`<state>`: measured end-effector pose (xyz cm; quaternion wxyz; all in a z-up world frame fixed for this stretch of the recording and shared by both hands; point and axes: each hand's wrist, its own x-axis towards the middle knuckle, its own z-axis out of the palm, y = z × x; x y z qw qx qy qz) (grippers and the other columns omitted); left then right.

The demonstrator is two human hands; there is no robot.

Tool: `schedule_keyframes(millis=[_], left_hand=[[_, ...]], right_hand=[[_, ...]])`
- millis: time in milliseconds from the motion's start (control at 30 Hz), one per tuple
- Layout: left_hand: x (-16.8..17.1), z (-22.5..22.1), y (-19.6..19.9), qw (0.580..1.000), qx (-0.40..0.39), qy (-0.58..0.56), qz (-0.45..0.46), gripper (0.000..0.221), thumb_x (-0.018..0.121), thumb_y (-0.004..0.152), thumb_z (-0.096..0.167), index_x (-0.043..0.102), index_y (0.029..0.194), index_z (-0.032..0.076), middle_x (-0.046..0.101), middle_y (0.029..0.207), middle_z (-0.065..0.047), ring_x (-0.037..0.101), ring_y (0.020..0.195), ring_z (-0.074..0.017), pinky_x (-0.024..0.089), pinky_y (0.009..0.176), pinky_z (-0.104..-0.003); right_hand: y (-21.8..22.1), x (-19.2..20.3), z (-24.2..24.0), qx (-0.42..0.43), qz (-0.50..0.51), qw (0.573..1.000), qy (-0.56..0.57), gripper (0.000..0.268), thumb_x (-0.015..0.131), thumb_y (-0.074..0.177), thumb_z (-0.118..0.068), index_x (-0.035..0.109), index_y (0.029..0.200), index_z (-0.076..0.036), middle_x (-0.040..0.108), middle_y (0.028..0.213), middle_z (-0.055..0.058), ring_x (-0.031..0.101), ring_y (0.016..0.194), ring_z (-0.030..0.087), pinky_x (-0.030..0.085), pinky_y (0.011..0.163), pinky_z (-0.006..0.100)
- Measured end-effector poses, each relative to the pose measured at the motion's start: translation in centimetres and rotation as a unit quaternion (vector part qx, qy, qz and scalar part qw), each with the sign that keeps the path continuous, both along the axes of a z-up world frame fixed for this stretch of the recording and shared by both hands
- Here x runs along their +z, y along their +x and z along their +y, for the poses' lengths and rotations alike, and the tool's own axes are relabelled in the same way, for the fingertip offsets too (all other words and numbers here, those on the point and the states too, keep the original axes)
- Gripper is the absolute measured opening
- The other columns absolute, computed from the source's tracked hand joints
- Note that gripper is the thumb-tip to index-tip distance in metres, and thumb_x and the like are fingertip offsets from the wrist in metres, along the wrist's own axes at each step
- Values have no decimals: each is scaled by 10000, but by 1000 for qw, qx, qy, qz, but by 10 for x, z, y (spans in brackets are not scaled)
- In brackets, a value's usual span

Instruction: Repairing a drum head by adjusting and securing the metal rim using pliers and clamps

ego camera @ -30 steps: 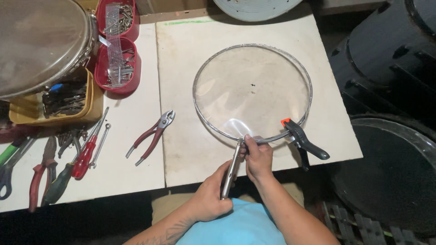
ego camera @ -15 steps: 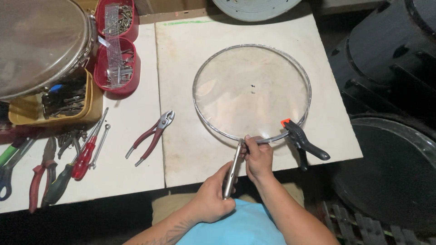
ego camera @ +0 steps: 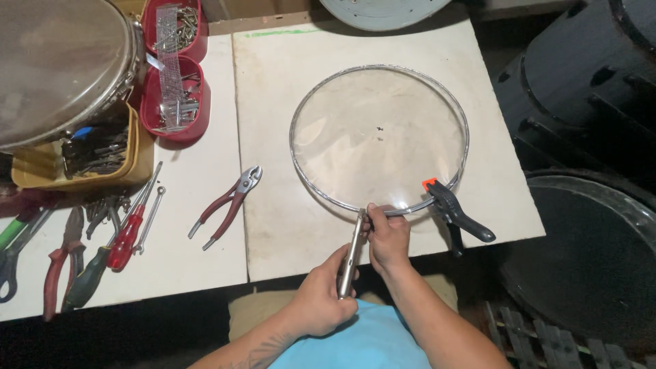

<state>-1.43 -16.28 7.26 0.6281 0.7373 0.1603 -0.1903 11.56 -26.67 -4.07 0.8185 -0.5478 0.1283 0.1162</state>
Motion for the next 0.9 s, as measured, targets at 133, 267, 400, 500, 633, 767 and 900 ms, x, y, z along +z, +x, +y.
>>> schedule_keyframes(millis=[133,267,400,500,633,767,900], left_hand=[[-5,1,-3,1000,1,5,-12,918,584,631,112,444,1529,241,668,935,41,626,626,-96,529,626,-247],[-28,9,-9,995,43,-91,-20,953,598,642,39,416,1563,205,650,1030,-27,654,745,-99,569,699,-215],[-20,17,-17,997,31,-66,14,990,602,660,17,352,1598,213,676,1090,-16,678,813,-101,582,780,-220],[-31,20,-24,996,36,-77,-7,972,593,658,15,357,1586,177,659,1087,-20,682,806,-106,585,766,-221],[-18,21,-20,998,5,-63,-1,958,576,669,26,357,1583,212,630,1083,-7,682,837,-100,578,776,-230],[-11,22,-18,998,-12,-65,-4,983,580,653,71,337,1594,219,632,1130,-14,697,913,-114,576,815,-246],[-13,22,-19,998,-21,-62,-13,996,554,643,74,318,1601,216,631,1151,-23,697,953,-122,574,854,-259]], right_hand=[[-3,5,-1,-2,-1,1000,4,253,707,916,-167,562,727,-82,536,573,70,508,499,147,377,446,296],[0,18,-2,46,32,998,10,232,668,939,-180,589,766,-48,558,622,95,540,513,168,421,408,286],[-6,40,0,78,109,988,-75,262,706,896,-139,633,706,25,592,570,163,522,416,217,399,332,325],[-8,36,5,61,125,987,-82,229,717,878,-122,639,727,31,600,590,161,525,442,209,430,354,318],[-13,30,8,31,113,992,-50,240,719,900,-105,616,719,14,567,561,147,534,440,203,454,374,306],[-15,27,7,33,80,995,-57,255,710,901,-117,639,698,21,582,561,130,540,441,200,450,375,308],[-13,22,7,20,97,993,-60,261,713,901,-115,657,708,51,603,566,150,561,437,212,466,367,313]])
